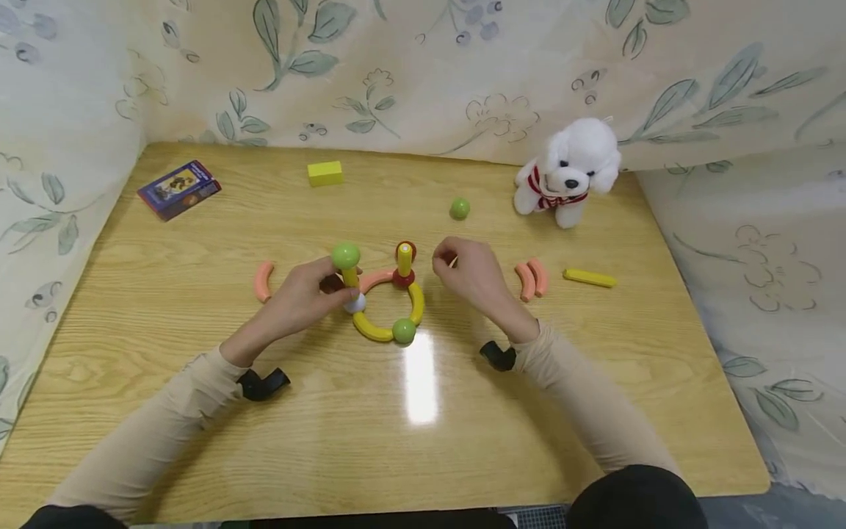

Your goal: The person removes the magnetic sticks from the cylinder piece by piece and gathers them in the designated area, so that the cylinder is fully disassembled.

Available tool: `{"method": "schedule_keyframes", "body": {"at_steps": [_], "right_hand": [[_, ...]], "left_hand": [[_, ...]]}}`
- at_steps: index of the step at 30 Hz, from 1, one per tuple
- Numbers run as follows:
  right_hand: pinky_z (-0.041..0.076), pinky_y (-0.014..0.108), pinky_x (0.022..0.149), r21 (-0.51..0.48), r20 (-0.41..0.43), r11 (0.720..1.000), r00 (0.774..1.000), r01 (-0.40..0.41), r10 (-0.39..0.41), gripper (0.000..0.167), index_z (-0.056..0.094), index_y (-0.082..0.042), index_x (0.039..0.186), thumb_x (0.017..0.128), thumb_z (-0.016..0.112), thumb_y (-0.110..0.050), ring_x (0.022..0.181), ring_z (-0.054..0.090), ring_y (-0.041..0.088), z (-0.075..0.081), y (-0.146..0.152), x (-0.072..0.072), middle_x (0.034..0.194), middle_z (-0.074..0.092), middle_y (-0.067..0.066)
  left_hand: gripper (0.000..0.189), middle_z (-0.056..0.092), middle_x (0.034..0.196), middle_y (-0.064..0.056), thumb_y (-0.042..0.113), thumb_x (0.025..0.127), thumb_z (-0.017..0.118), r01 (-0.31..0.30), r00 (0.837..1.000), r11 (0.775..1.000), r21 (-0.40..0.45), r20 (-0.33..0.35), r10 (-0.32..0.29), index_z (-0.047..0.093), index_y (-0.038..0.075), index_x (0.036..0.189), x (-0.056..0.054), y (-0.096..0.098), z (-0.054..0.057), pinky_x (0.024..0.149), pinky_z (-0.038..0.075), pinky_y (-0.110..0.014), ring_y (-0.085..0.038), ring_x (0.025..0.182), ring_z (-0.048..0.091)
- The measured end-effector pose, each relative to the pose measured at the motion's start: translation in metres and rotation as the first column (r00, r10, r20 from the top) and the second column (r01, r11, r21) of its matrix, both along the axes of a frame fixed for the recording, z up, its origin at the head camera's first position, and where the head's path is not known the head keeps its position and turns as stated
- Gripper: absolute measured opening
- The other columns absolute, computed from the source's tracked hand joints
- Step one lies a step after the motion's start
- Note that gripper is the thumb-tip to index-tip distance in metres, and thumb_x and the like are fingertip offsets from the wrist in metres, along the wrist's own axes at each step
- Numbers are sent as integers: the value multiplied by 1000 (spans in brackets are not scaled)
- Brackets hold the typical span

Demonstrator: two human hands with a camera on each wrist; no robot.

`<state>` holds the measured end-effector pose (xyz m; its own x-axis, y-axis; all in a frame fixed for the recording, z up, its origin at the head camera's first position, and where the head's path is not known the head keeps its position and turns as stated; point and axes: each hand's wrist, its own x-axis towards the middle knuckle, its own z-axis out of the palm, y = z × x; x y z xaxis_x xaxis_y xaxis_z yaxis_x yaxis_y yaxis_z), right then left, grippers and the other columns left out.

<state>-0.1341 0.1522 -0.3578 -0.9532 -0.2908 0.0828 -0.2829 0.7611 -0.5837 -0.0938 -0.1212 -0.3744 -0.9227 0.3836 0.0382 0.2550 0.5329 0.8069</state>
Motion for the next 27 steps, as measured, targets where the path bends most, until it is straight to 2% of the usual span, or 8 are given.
{"method": "schedule_keyframes", "body": {"at_steps": [4, 7, 10, 12, 15, 20, 23, 27], "right_hand": [[44, 24, 59, 49, -40, 982, 982, -182, 184, 10, 72, -9, 94, 89, 65, -14, 64, 56, 12, -5, -15, 37, 80, 68, 3], [45, 23, 56, 164, -83, 937, 942, -309, 325, 20, 72, -11, 101, 85, 74, -23, 66, 56, 10, -10, -24, 57, 88, 66, 2], [46, 23, 55, 266, -113, 892, 907, -365, 405, 29, 72, -14, 104, 81, 80, -29, 70, 56, 10, -16, -30, 69, 96, 63, 2], [48, 25, 56, 294, -125, 884, 903, -363, 412, 27, 73, -16, 102, 79, 82, -27, 73, 57, 10, -19, -31, 73, 98, 63, 2], [52, 28, 61, 286, -141, 896, 910, -339, 389, 24, 74, -15, 100, 79, 82, -19, 77, 61, 12, -23, -29, 74, 99, 64, 2], [54, 32, 63, 287, -173, 910, 918, -298, 356, 23, 74, -14, 100, 78, 81, -13, 81, 64, 16, -26, -22, 68, 100, 66, 5], [54, 32, 64, 291, -157, 911, 925, -291, 345, 25, 73, -13, 102, 78, 81, -16, 82, 64, 17, -24, -19, 64, 101, 66, 5], [53, 32, 64, 160, -69, 955, 963, -249, 262, 36, 68, -8, 116, 83, 76, -20, 80, 64, 18, -16, -16, 51, 105, 67, 9]], "left_hand": [[18, 67, 95, -13, 13, 89, 70, -5, 1000, 1000, -10, -2, 5, 64, 2, 103, -1, -1, 2, 72, 55, -33, -23, 84, 66], [18, 67, 93, -12, 13, 89, 71, -5, 1000, 1000, -11, -10, 5, 64, 3, 102, 0, -2, 1, 70, 53, -30, -22, 83, 66], [19, 66, 93, -12, 13, 89, 71, -9, 1000, 1000, -9, -8, 9, 65, 3, 103, 1, -1, 0, 71, 53, -29, -22, 83, 66], [18, 66, 92, -11, 14, 89, 71, -11, 1000, 1000, -10, -5, 11, 65, 3, 102, 2, -1, -1, 71, 54, -30, -22, 83, 66], [19, 66, 93, -12, 13, 88, 72, -9, 1000, 1000, -9, -7, 9, 65, 3, 103, 3, 0, -2, 72, 54, -31, -23, 84, 67], [20, 68, 92, -12, 12, 87, 74, 9, 1000, 1000, -16, -26, -10, 65, 3, 102, 5, 3, -2, 72, 55, -33, -22, 83, 67], [21, 68, 92, -11, 12, 86, 75, 25, 999, 999, -26, -47, -26, 65, 3, 102, 6, 4, -3, 72, 55, -32, -20, 81, 66], [22, 69, 93, -10, 13, 86, 75, 35, 997, 999, -29, -68, -37, 65, 4, 103, 6, 5, -3, 72, 54, -32, -19, 81, 65]]}}
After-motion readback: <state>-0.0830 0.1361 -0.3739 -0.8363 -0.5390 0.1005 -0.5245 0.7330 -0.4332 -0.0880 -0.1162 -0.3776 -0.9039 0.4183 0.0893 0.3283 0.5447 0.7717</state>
